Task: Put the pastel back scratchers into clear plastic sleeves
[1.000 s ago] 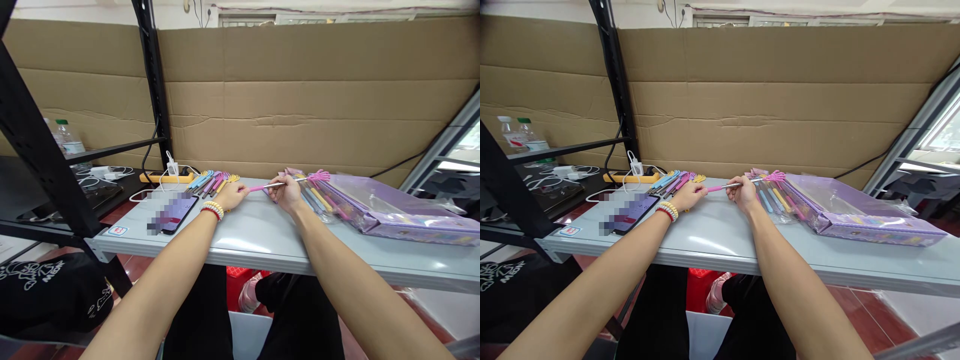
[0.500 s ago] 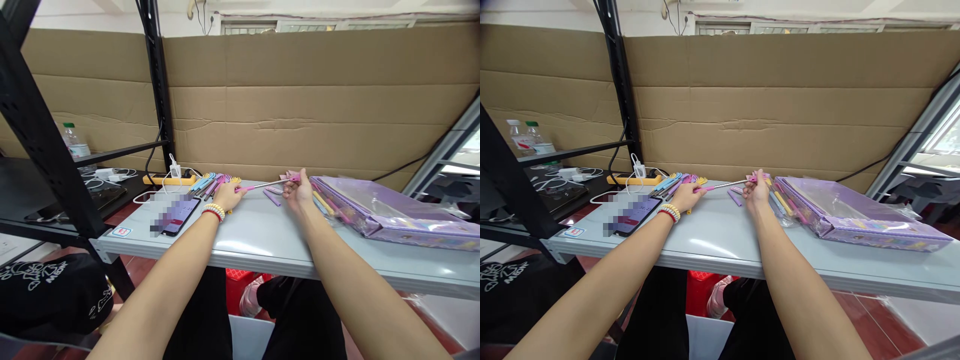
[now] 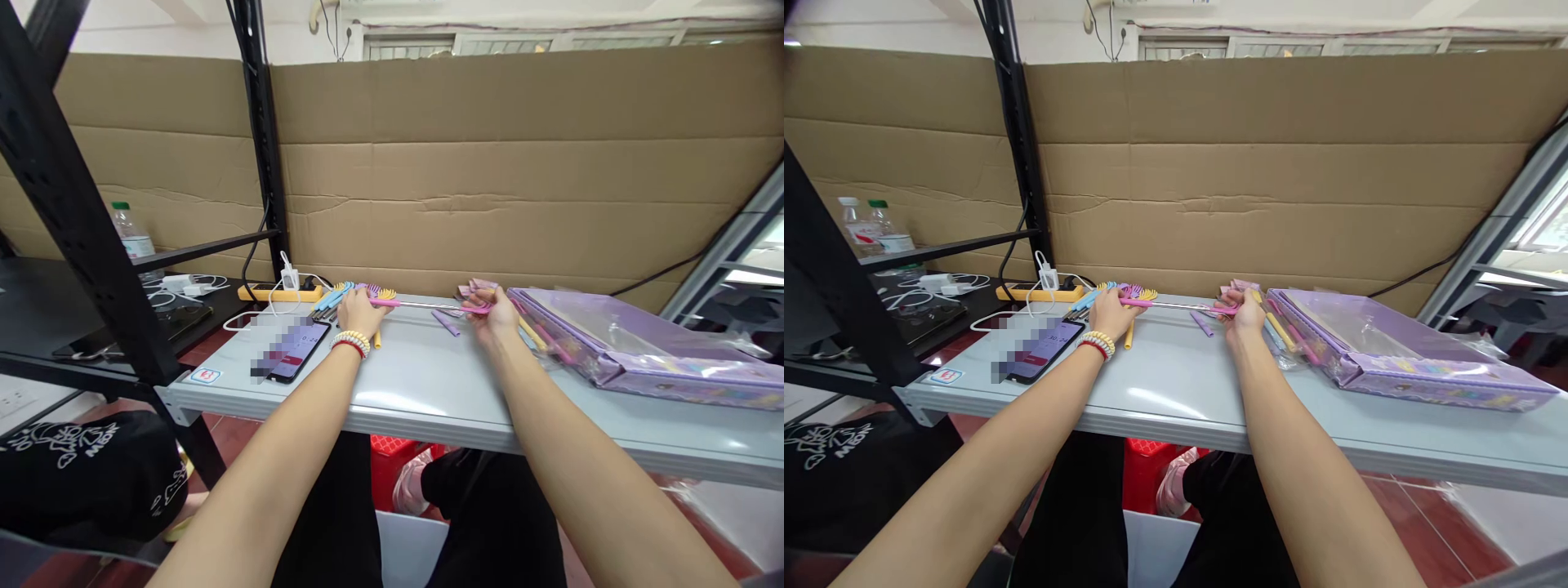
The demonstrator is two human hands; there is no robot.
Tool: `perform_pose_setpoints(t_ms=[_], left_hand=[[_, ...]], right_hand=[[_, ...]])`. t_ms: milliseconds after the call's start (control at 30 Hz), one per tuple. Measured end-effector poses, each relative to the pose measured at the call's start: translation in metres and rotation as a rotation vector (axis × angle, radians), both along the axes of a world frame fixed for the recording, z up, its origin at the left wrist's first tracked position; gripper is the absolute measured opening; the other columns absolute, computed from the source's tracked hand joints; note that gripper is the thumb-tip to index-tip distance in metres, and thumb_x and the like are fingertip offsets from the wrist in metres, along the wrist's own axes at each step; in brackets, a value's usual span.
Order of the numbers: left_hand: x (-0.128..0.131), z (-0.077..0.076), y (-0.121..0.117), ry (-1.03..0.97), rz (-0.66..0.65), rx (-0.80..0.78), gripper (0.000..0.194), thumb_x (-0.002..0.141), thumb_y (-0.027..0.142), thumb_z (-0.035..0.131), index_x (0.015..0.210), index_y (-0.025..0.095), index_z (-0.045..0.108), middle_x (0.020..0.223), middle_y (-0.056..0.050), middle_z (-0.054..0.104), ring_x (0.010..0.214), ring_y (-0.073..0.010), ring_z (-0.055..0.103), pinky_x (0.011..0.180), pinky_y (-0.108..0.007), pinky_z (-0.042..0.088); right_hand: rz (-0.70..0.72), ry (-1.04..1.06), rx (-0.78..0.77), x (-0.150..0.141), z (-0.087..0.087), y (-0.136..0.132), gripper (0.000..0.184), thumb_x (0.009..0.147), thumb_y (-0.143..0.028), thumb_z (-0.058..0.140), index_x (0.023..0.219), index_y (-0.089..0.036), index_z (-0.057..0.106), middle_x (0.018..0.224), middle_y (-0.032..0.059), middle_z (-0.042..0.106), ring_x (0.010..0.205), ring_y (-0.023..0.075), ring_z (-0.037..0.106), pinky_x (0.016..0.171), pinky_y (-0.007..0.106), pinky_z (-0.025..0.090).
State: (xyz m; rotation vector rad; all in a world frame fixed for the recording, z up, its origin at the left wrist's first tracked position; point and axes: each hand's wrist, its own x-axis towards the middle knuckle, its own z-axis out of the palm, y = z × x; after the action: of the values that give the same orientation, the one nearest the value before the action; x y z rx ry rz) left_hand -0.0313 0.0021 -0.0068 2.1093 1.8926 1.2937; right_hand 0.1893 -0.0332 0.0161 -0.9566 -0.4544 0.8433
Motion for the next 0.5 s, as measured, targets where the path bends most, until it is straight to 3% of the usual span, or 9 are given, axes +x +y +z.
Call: perform_pose_setpoints(t_ms=[133,300,500], left_hand=[[0.000,-0.002,0.004,-0.136,0.083,0.043,0.060,0.066,0.050,0.074,0.111,0.017,0.053,0.118,-0.012,0.053,0.107,-0.0253,0.055,0.090,-0.034,0.043],[-0.001,-0.002,0.008,-0.248,0.135,0.145,0.065,0.068,0.033,0.074,0.122,0.015,0.044,0.125,-0.015,0.047,0.115,-0.0256,0.052,0.097,-0.035,0.041],[-0.009,0.000,0.008,-0.286,0.197,0.026,0.039,0.074,0.019,0.064,0.110,0.017,0.052,0.116,-0.013,0.056,0.105,-0.0251,0.058,0.087,-0.035,0.046]], right_hand=[[0.060,-0.142,-0.099,-0.007,-0.002,0.000,0.012,0.086,-0.015,0.047,0.079,-0.014,0.056,0.060,-0.0001,0.062,0.041,0.0096,0.056,0.033,0.019,0.040],[0.223,-0.348,-0.214,-0.010,-0.010,0.000,0.001,0.078,-0.015,0.056,0.079,-0.015,0.056,0.061,0.0017,0.063,0.038,0.0114,0.055,0.029,0.019,0.035],[0.263,-0.450,-0.109,-0.010,-0.016,0.000,0.013,0.069,-0.010,0.066,0.075,-0.014,0.054,0.066,0.0031,0.062,0.039,0.0084,0.052,0.032,0.018,0.030]])
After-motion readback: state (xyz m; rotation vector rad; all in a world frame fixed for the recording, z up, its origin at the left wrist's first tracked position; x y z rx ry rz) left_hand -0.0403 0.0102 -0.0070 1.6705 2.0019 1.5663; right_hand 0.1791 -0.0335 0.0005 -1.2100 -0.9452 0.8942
